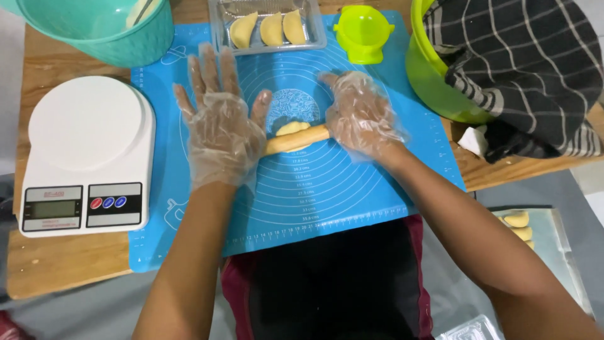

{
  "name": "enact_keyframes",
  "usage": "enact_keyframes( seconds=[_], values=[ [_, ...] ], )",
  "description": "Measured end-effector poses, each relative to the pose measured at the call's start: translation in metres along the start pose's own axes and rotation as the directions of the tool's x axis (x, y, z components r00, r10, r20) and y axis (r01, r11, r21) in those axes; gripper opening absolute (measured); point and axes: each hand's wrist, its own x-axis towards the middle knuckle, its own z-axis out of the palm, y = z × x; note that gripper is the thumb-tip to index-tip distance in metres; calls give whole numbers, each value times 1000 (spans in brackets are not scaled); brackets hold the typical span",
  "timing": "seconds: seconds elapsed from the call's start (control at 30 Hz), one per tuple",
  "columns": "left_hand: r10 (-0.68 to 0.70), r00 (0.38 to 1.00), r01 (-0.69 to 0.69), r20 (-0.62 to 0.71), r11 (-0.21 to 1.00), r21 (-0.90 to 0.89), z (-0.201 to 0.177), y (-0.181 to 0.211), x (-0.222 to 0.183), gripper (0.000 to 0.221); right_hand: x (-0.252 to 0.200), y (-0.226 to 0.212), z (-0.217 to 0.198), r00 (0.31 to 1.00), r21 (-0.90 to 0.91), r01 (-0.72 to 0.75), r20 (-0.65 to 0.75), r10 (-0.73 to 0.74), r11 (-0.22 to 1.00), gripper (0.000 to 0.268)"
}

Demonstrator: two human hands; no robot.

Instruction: Rolling out small dough portions with a wooden rolling pin and cutting them into circular shapes using a plastic mold on a silicone mat.

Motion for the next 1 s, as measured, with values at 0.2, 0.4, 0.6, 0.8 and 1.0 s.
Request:
enact_keyframes(
  seconds=[0.2, 0.4, 0.6, 0.8, 1.0],
  values=[
    [-19, 997, 23, -79, 998, 57, 0, -7, 24, 71, 21, -8, -7, 997, 48, -76, -12, 77, 996, 52],
    [7, 965, 11, -261, 998, 68, -4, -11, 35, 68, 38, -4, -1, 987, 80, -159, 4, 159, 984, 46],
    [43, 934, -24, -354, 998, 57, 18, -26, 60, 68, 51, 17, 16, 993, 63, 69, -100, -62, 996, 33],
    [89, 984, -12, -154, 896, 445, 21, -31, 76, 66, 66, 19, 27, 996, 109, -85, 13, 84, 990, 30],
    [-55, 998, 47, 38, 983, 178, -10, -5, 56, 67, 44, 12, 22, 993, -26, 9, -116, -12, 1000, 31]
  ],
)
